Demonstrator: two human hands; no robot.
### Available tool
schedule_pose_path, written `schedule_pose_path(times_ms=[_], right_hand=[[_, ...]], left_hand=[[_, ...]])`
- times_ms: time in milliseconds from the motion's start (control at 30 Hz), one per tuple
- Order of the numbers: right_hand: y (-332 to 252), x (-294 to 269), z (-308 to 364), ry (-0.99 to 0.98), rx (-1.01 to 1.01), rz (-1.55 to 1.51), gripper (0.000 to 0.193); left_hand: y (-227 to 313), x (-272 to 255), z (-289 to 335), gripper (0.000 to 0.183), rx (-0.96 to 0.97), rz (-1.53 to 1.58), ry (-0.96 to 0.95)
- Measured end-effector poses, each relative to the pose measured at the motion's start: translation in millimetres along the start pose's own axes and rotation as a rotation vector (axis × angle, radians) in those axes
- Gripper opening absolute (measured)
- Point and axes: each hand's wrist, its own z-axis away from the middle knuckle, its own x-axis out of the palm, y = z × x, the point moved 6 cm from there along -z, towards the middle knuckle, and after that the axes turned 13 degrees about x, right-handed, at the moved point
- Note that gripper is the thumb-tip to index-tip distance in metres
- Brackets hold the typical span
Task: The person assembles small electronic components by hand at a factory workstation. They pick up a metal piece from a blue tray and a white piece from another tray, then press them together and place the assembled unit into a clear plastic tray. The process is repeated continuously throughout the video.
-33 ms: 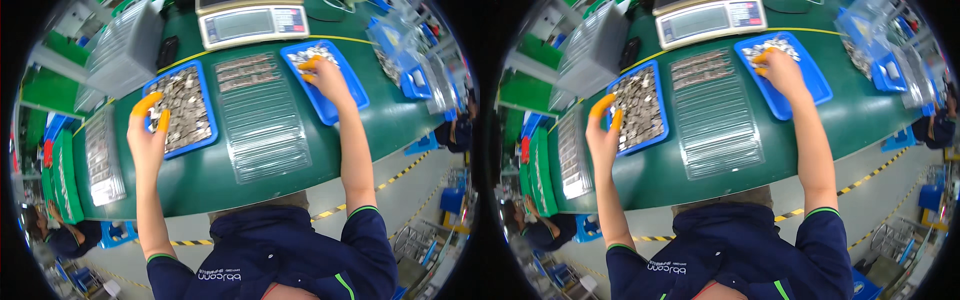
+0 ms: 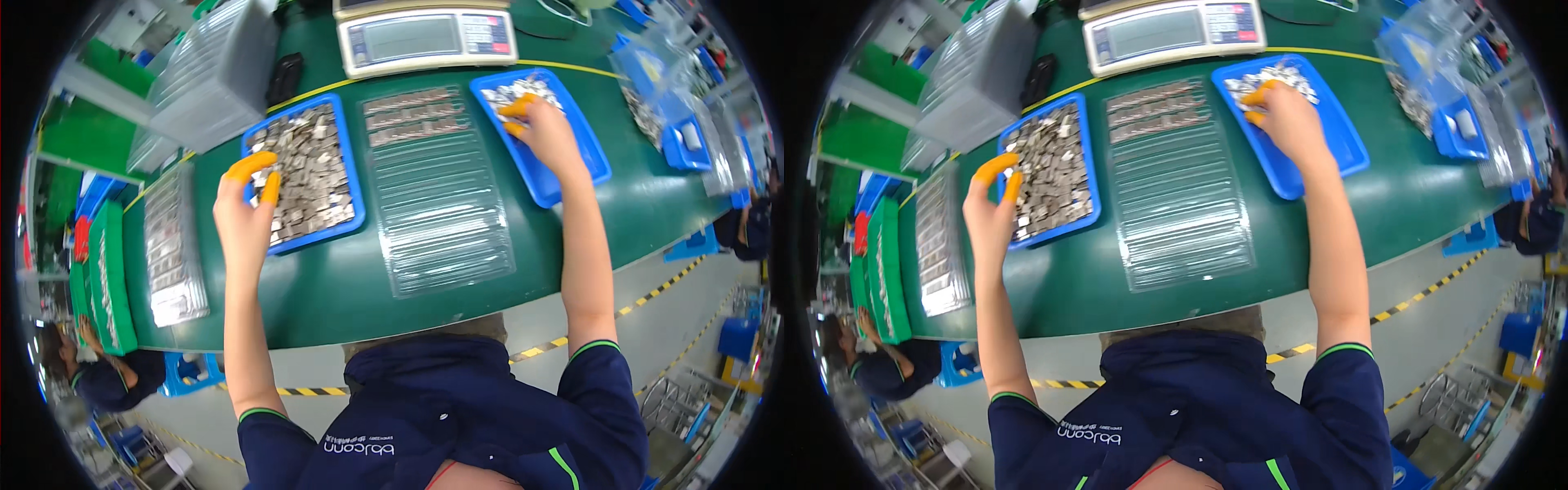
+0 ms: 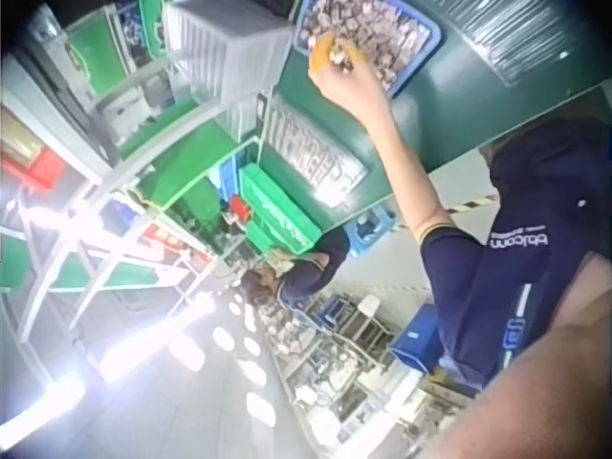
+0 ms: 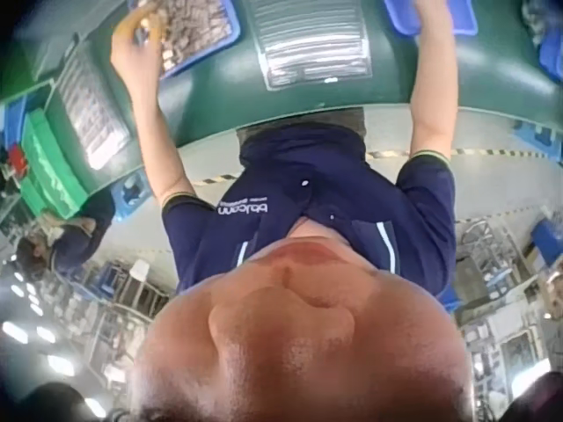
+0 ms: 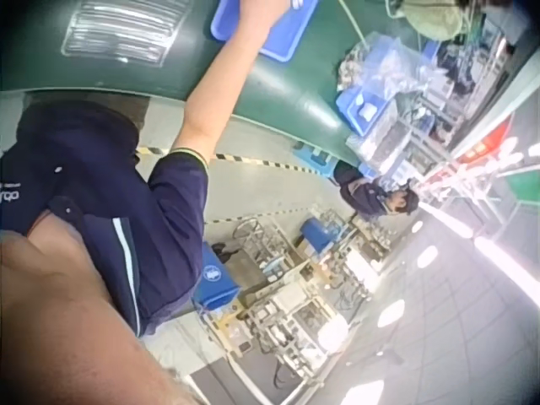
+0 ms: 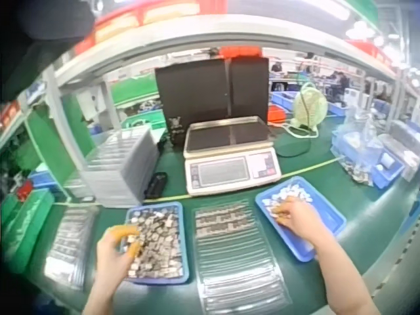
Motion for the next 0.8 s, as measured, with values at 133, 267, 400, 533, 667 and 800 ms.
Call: schedule_pose_path(times_ms=[133,267,400,533,667,800], right_hand=[[4,-8,1,-0.009,0.101,-0.016,0.021],[6,-17,1,0.101,0.148,0.024,0.022],[10,-21,0,0.083,0.316,0.004,0.02],[28,-19,-7,0.202,0.311,-0.037,0.018],[20,-25,-6,0.295,0.239,0.01,0.024],[14,-31,-3,0.447,0.122,-0.1,0.019]], left_hand=[[-21,17,3,0.022,0.093,-0.148,-0.151],[-23,39,0,0.028,0.057,-0.161,-0.207],[-18,50,-7,0.027,0.027,-0.229,-0.22],[-10,56,-6,0.025,0.137,-0.289,-0.172],[-19,55,-5,0.024,0.078,-0.265,-0.191],[-7,50,-11,0.022,-0.178,0.014,-0.213]])
